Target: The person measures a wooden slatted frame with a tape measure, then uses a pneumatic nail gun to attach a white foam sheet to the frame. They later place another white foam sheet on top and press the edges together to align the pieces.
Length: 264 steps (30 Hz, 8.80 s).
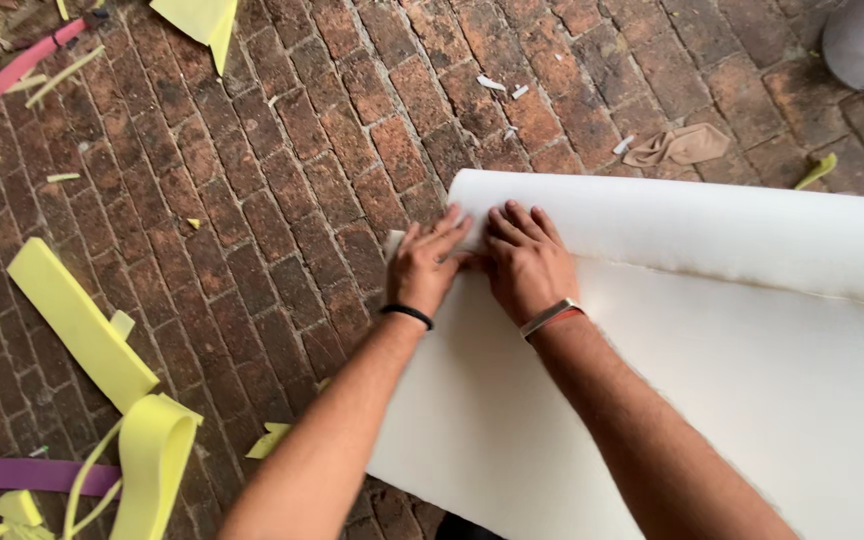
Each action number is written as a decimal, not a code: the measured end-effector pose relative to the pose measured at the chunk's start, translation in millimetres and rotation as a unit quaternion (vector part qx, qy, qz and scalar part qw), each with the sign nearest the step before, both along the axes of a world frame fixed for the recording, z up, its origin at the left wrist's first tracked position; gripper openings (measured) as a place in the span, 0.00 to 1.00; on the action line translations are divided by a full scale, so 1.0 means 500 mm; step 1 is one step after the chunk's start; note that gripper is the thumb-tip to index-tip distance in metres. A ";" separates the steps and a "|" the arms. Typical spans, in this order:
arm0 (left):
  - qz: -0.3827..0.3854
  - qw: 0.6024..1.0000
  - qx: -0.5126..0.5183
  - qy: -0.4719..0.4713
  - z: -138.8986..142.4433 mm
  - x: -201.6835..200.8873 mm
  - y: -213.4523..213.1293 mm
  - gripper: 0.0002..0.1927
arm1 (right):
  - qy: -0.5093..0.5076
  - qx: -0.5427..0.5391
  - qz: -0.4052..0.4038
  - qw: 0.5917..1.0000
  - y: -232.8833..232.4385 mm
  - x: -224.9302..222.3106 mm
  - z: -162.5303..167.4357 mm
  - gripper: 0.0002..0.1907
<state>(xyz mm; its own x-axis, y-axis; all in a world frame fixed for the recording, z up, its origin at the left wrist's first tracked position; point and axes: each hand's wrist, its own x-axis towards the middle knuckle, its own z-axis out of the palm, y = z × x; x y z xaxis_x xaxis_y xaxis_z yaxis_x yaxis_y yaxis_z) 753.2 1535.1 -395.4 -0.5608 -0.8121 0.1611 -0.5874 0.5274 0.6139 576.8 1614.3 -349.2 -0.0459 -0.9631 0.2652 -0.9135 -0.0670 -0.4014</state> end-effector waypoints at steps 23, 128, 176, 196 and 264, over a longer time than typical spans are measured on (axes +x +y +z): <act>-0.059 0.997 -0.047 -0.003 0.195 -0.262 0.333 0.44 | 0.017 0.074 -0.365 0.928 0.629 -0.207 0.272 0.34; 0.006 0.991 -0.044 -0.129 0.105 -0.339 0.321 0.52 | 0.120 0.157 -0.119 0.973 0.354 -0.381 0.192 0.46; 0.185 0.957 0.077 -0.210 0.024 -0.086 0.219 0.52 | 0.171 0.141 -0.103 0.970 0.232 -0.260 0.153 0.33; 0.207 0.965 0.055 -0.152 0.052 -0.103 0.258 0.40 | 0.208 0.153 0.122 0.958 0.099 -0.037 0.082 0.36; 0.224 0.951 0.054 -0.208 0.031 -0.100 0.243 0.37 | 0.071 0.095 0.158 0.980 0.098 -0.033 0.030 0.22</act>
<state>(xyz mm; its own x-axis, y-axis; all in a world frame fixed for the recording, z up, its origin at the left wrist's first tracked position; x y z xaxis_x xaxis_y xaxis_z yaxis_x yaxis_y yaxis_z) 703.3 1656.5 -379.7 -0.1526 -0.9835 -0.0971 -0.9416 0.1148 0.3166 560.1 1663.4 -334.2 0.2867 -0.9560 0.0624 -0.9070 -0.2918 -0.3037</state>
